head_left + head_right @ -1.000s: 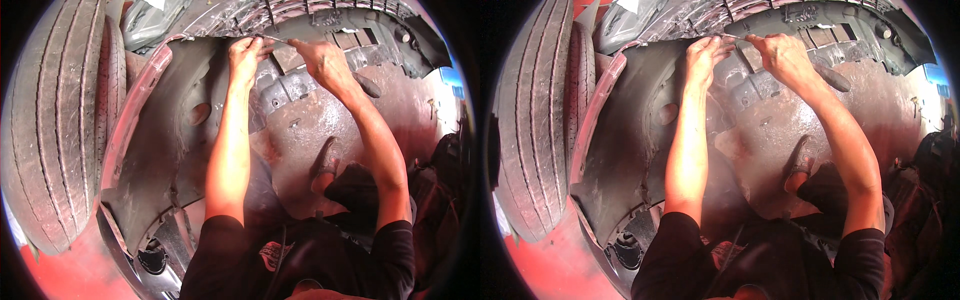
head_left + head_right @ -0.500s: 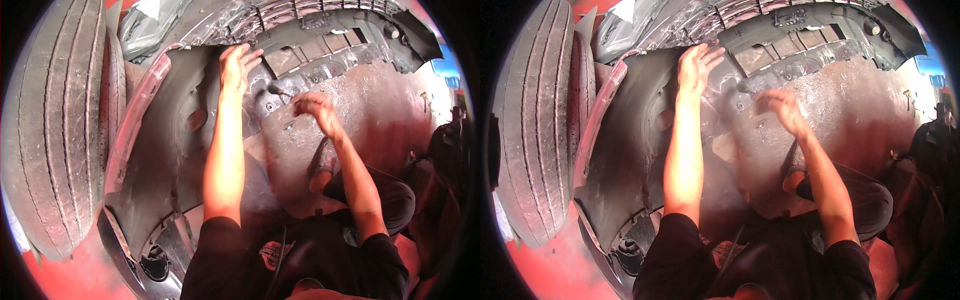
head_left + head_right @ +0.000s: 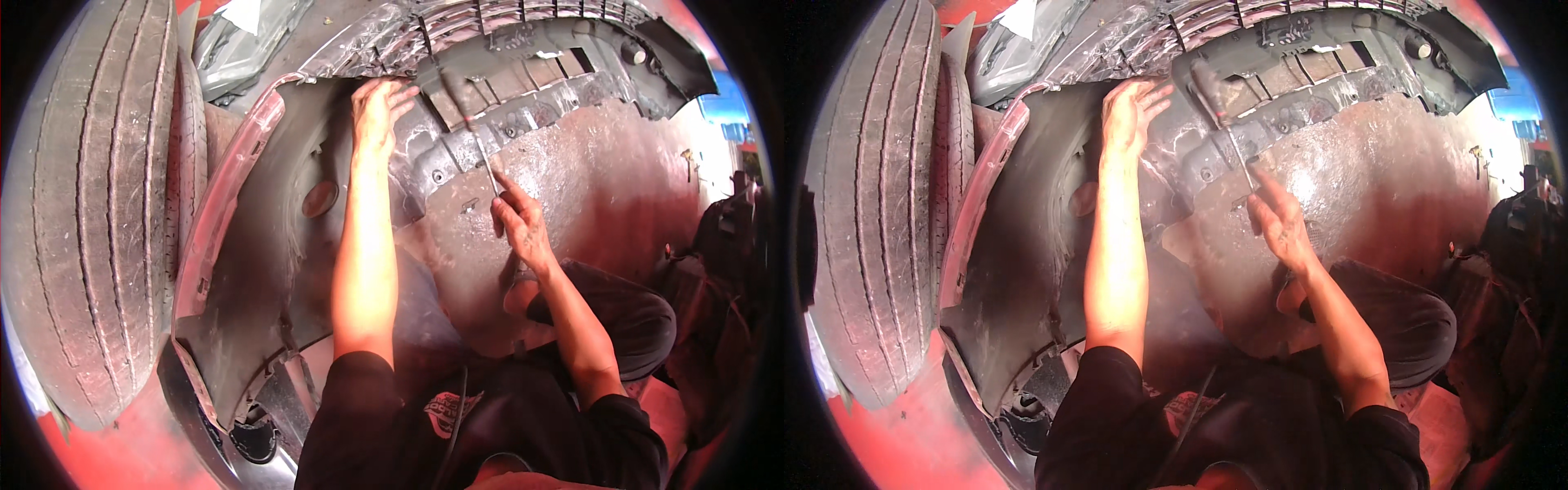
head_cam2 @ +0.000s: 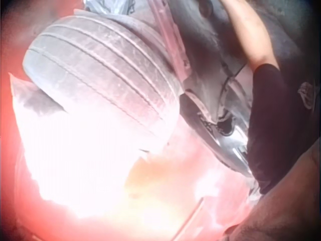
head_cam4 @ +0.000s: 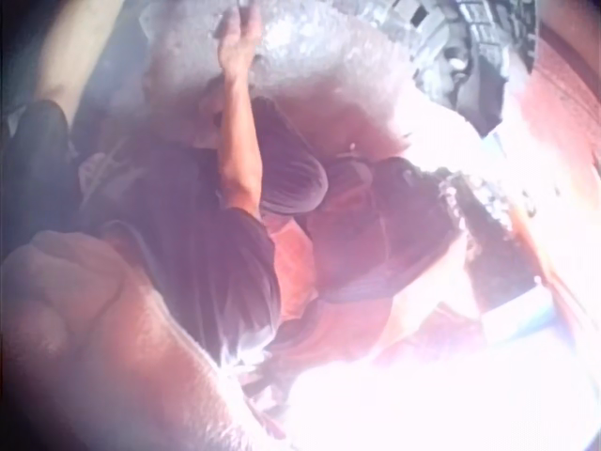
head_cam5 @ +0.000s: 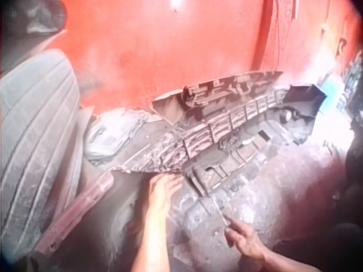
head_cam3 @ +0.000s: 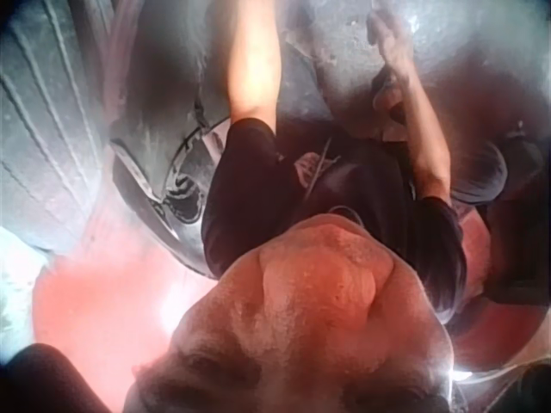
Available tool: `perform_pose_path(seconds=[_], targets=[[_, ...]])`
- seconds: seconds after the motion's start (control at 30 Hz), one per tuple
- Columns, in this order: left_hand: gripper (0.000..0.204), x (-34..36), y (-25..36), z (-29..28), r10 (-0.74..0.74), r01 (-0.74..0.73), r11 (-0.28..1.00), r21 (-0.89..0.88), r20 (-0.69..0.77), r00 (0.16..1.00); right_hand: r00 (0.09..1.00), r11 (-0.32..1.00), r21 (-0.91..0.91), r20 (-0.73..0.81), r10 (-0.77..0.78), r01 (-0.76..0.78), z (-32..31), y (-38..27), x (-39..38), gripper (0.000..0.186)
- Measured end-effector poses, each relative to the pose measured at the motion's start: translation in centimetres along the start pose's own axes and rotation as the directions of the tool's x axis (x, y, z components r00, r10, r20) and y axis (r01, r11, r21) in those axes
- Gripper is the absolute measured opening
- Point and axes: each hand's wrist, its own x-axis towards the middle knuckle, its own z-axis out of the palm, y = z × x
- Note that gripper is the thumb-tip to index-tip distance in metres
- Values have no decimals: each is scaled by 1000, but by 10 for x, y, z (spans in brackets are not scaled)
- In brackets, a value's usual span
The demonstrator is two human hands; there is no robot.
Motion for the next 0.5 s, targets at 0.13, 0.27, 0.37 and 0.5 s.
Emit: perform_pose_path(seconds=[0.13, 0.27, 0.37, 0.5], targets=[[23, 14, -10, -10, -47, 40, 979, -198, -31, 998, 978, 893, -416, -40, -205, 170, -11, -15, 4, 44], [22, 14, 0, -16, -44, 25, 887, -461, -31, 999, 774, 756, -486, -223, -592, 438, -37, -74, 7, 36], [26, 13, -1, -15, -25, 21, 853, -522, -2, 1000, 646, 608, -587, -180, -742, 534, -61, -77, 19, 46], [29, 6, 1, -8, -73, 44, 876, -481, -42, 996, 963, 551, -814, 37, -267, 184, -72, -45, 32, 52]])
